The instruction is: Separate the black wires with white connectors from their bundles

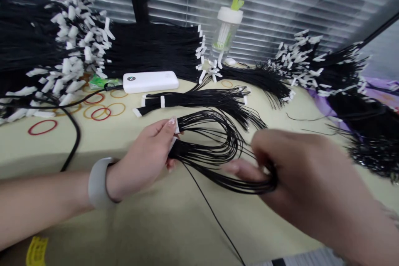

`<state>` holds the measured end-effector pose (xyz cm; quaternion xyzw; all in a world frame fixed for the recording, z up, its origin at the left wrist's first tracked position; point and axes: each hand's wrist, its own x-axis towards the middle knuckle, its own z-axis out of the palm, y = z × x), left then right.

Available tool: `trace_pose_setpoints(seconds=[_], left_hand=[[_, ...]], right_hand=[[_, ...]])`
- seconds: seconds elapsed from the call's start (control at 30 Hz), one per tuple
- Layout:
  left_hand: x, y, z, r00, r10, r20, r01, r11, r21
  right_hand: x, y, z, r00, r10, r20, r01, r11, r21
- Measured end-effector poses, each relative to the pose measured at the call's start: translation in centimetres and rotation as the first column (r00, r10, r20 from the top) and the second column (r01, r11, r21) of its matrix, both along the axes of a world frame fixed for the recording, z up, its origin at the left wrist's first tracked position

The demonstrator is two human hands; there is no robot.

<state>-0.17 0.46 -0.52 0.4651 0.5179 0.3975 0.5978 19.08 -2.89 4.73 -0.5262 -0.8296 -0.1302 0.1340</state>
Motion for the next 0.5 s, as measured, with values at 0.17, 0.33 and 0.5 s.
trace_pose_setpoints(seconds=[0.17,0.33,0.5], left_hand=[[0.1,0.1,0.1,0.999,0.05,0.021,-0.049,0.999,-0.017],[0.2,0.2,0.4,0.999,0.045,0.024,-0.044,0.998,-0.037],[0.1,0.0,0.2,0.999,0.05,0.005,-0.05,0.998,-0.032]], right_hand=[[-0.3,0.4,0.0,0.925,0.009,-0.379,-0.07,0.986,-0.148],[0.1,1.5,-0.1,0.513,-0.082,-0.855,-0.195,0.958,-0.21],[-0.4,1.9,-1.6,0.77,-0.181,-0.612,-0.493,0.442,-0.75]])
